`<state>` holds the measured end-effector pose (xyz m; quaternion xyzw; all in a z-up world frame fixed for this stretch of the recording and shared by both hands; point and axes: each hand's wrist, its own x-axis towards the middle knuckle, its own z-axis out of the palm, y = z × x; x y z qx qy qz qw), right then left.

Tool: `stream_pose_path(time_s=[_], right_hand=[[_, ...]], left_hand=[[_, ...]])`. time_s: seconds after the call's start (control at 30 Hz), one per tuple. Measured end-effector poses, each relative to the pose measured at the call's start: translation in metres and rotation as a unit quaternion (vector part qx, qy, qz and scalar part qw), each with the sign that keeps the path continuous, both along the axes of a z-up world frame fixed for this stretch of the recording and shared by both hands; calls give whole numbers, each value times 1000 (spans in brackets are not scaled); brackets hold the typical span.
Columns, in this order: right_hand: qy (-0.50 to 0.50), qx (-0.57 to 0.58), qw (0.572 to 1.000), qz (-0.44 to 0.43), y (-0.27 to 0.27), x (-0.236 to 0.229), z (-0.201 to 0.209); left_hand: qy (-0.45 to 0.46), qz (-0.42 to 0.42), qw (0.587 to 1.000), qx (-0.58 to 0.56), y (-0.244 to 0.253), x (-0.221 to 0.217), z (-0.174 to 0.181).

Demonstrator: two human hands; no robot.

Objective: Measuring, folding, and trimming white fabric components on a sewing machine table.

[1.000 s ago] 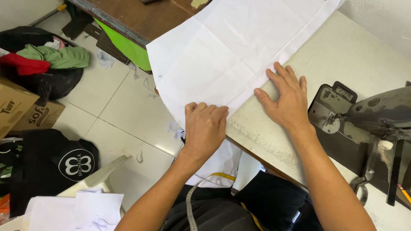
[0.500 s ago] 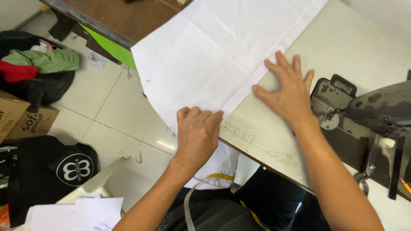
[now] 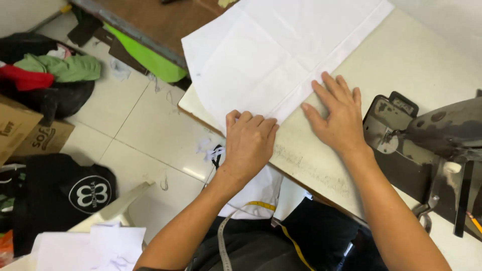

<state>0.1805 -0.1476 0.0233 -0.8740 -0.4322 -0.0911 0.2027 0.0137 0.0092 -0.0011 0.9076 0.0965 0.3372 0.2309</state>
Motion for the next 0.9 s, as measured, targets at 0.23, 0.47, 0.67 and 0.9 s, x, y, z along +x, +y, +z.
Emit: stream_pose_path(time_s=[0.23, 0.47, 0.67, 0.9], right_hand=[[34, 4, 999, -23, 4, -3, 5], [56, -11, 997, -46, 7, -11, 10], [69, -23, 996, -53, 10, -13, 16], [85, -31, 994, -62, 17, -22, 30]], left_hand=[[5, 12, 998, -62, 0, -25, 5], [60, -5, 994, -88, -2, -27, 9], [51, -3, 995, -83, 0, -26, 9], [18, -4, 1000, -11, 3, -28, 4]])
